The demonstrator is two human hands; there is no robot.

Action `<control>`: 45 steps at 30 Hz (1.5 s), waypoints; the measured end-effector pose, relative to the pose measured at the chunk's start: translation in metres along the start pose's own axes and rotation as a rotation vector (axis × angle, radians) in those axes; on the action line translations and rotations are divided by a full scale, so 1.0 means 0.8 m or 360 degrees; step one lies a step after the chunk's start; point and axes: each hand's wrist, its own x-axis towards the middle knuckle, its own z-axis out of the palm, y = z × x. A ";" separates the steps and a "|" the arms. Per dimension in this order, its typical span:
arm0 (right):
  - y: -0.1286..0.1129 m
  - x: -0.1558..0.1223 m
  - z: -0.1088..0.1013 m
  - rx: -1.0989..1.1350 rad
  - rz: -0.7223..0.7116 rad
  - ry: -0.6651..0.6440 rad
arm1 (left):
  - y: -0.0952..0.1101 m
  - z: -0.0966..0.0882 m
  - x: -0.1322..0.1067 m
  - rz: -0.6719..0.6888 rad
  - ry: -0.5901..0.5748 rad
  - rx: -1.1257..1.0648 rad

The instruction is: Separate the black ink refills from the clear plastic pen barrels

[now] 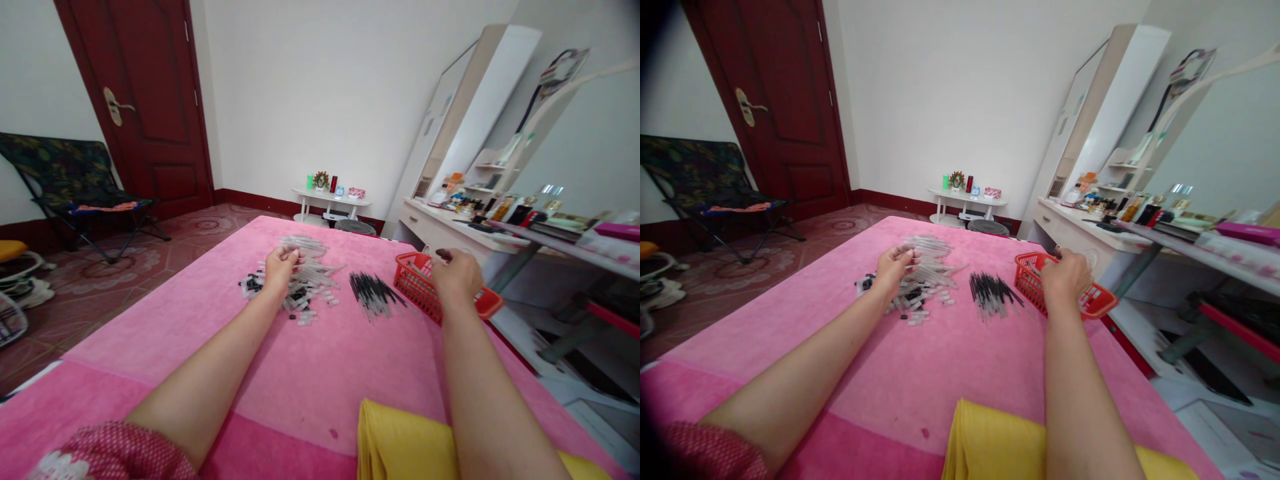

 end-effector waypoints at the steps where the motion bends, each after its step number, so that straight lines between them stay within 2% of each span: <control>1: -0.003 0.000 0.004 0.0046 0.0037 0.0007 | -0.002 -0.001 0.001 -0.0006 -0.0008 0.0026; 3: -0.020 -0.005 0.014 0.0204 0.0032 -0.0072 | -0.007 -0.003 0.001 -0.0009 -0.0036 0.0060; 6: -0.060 -0.025 0.037 0.0507 -0.0234 -0.0388 | -0.013 -0.003 0.000 -0.0023 -0.0072 0.0058; 10: -0.111 -0.076 0.076 0.0670 -0.0540 -0.0851 | -0.015 -0.001 -0.005 -0.0029 -0.0106 0.0103; 12: -0.126 -0.103 0.091 0.0609 -0.0682 -0.1019 | -0.015 0.000 -0.006 -0.0014 -0.0108 0.0141; 17: -0.140 -0.139 0.104 0.0241 -0.0926 -0.1145 | -0.017 0.001 -0.007 0.0011 -0.0106 0.0201; 20: -0.142 -0.143 0.104 0.0128 -0.0956 -0.1153 | -0.018 0.002 -0.006 0.0001 -0.0105 0.0232; 25: -0.143 -0.142 0.106 0.0130 -0.0923 -0.1132 | -0.017 0.003 -0.008 -0.0013 -0.0113 0.0259; 29: -0.140 -0.127 0.094 0.0121 -0.0738 -0.1021 | -0.018 0.004 -0.008 0.0015 -0.0129 0.0260; 33: -0.141 -0.095 0.053 0.0079 -0.0566 -0.0782 | -0.021 0.004 -0.005 0.0171 -0.0193 0.0422; 35: -0.145 -0.081 0.028 0.0070 -0.0544 -0.0708 | -0.020 0.005 -0.007 0.0387 -0.0315 0.0610; 38: -0.158 -0.072 -0.004 0.0137 -0.0585 -0.0696 | -0.016 0.012 -0.016 0.0783 -0.0626 0.0916; 40: -0.169 -0.074 -0.017 0.0228 -0.0656 -0.0714 | -0.015 0.017 -0.024 0.0921 -0.0806 0.1049; 42: -0.178 -0.079 -0.023 0.0349 -0.0716 -0.0732 | -0.016 0.022 -0.030 0.0957 -0.0893 0.1098; 45: -0.183 -0.083 -0.021 0.0534 -0.0675 -0.0688 | -0.020 0.026 -0.033 0.0883 -0.0839 0.1063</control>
